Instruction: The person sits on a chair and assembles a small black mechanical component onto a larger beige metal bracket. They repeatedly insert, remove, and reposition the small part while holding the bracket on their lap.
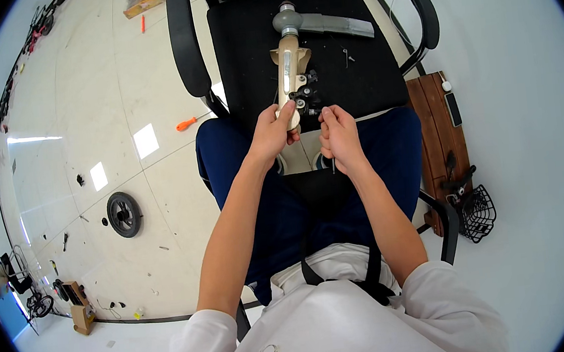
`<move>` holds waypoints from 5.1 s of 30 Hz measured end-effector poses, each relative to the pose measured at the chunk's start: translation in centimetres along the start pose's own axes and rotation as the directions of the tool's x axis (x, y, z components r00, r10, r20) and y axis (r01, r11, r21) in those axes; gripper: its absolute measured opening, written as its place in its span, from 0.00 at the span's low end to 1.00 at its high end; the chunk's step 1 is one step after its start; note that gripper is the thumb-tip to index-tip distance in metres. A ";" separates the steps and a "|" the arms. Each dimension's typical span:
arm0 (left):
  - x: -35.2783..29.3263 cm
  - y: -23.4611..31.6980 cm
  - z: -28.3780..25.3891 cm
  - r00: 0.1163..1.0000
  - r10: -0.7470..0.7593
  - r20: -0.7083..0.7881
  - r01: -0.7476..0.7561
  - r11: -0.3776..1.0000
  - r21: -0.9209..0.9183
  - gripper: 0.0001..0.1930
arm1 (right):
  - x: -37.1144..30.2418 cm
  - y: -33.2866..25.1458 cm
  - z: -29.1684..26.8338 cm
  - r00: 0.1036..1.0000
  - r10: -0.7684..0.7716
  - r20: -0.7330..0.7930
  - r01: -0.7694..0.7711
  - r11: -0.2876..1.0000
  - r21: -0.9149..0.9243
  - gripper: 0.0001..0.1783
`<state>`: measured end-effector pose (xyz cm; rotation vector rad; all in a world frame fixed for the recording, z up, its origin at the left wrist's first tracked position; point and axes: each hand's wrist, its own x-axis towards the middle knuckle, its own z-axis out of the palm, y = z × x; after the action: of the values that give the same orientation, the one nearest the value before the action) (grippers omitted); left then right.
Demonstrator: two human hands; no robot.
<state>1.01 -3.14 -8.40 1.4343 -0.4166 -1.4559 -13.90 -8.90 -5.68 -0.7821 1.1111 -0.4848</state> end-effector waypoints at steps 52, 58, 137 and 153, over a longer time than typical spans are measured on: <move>0.4 -0.7 -1.3 0.998 -0.005 -0.058 0.003 0.999 -0.036 0.18 | 3.8 0.5 -4.2 0.393 -0.613 0.685 0.735 -0.238 -0.635 0.08; 0.2 -0.5 -1.4 0.999 -0.012 -0.044 0.011 1.000 -0.026 0.18 | 4.1 2.3 -4.0 0.315 -0.735 0.601 0.693 -0.255 -0.674 0.10; 0.9 -0.7 -2.5 0.999 -0.037 0.035 0.046 0.956 -0.290 0.17 | 5.4 -1.9 -0.8 0.581 -0.741 0.337 0.736 0.302 -0.605 0.11; 1.9 -3.2 -2.4 0.986 0.088 -0.142 -0.123 0.957 -0.263 0.17 | 3.2 -3.6 4.1 0.649 -0.649 0.397 0.755 0.486 -0.441 0.09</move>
<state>2.29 -2.32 -12.57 1.2572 -0.2007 -1.2717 -8.72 -12.18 -3.97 -1.8438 0.7028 -0.7616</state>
